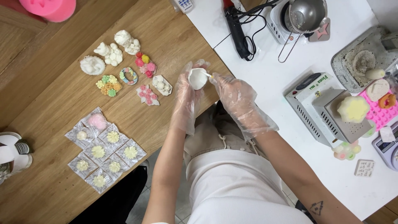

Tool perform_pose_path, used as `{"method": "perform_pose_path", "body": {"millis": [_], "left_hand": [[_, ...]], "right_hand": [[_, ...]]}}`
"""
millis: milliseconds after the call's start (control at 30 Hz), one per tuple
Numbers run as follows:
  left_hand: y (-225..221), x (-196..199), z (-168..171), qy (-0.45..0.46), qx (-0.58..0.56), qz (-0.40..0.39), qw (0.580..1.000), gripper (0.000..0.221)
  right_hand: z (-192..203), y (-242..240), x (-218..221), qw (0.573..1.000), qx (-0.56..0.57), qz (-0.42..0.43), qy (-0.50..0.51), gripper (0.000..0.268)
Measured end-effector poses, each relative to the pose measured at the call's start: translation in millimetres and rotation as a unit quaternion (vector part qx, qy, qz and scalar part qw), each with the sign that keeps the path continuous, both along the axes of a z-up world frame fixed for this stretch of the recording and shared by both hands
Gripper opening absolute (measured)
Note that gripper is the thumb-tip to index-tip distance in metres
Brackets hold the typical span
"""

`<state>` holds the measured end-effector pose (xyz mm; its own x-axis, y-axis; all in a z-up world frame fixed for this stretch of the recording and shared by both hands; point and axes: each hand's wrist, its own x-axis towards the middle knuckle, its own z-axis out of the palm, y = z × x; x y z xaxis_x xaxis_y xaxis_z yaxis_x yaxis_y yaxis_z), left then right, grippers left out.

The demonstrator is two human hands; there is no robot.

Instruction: Scraping and mixing a white base material with green particles in a small plastic cup using a spatula.

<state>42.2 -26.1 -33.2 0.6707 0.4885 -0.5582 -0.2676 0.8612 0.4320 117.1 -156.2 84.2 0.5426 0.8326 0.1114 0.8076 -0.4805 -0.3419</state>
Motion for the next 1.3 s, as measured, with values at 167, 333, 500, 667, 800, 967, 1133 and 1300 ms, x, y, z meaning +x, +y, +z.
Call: {"method": "perform_pose_path", "body": {"millis": [167,333,500,667,800,967,1133,1300], "left_hand": [[-0.5,-1.3,44.9,0.062,0.012,-0.031,0.998,0.036],[-1.1,-2.2,49.3,0.046,-0.032,-0.015,0.998,0.036],[-1.8,0.8,51.6,0.072,0.024,-0.041,0.996,0.04],[0.3,0.1,43.7,0.05,0.007,-0.036,0.998,0.04],[5.6,6.1,33.4,-0.013,-0.003,-0.044,0.999,0.044],[6.2,16.4,-26.2,-0.123,-0.066,0.019,0.99,0.048],[6.1,5.7,-8.7,-0.174,-0.034,0.032,0.984,0.045],[3.2,2.1,9.2,-0.211,-0.132,0.031,0.968,0.043]], "right_hand": [[-20.1,-8.0,2.7,0.999,-0.043,0.013,-0.004,0.018],[-7.7,-2.8,1.6,0.999,-0.018,0.039,0.014,0.018],[-17.2,-1.7,-3.4,0.999,-0.047,-0.001,-0.02,0.019],[-9.2,-1.0,-4.1,0.999,-0.028,0.015,-0.011,0.019],[-1.3,3.7,-3.3,0.997,-0.071,-0.011,-0.027,0.02],[-9.0,5.6,-14.9,0.998,-0.038,-0.025,0.05,0.02],[7.9,5.8,-16.0,0.984,0.026,-0.034,0.171,0.023],[11.3,8.3,-4.2,0.951,0.027,-0.057,0.301,0.023]]}}
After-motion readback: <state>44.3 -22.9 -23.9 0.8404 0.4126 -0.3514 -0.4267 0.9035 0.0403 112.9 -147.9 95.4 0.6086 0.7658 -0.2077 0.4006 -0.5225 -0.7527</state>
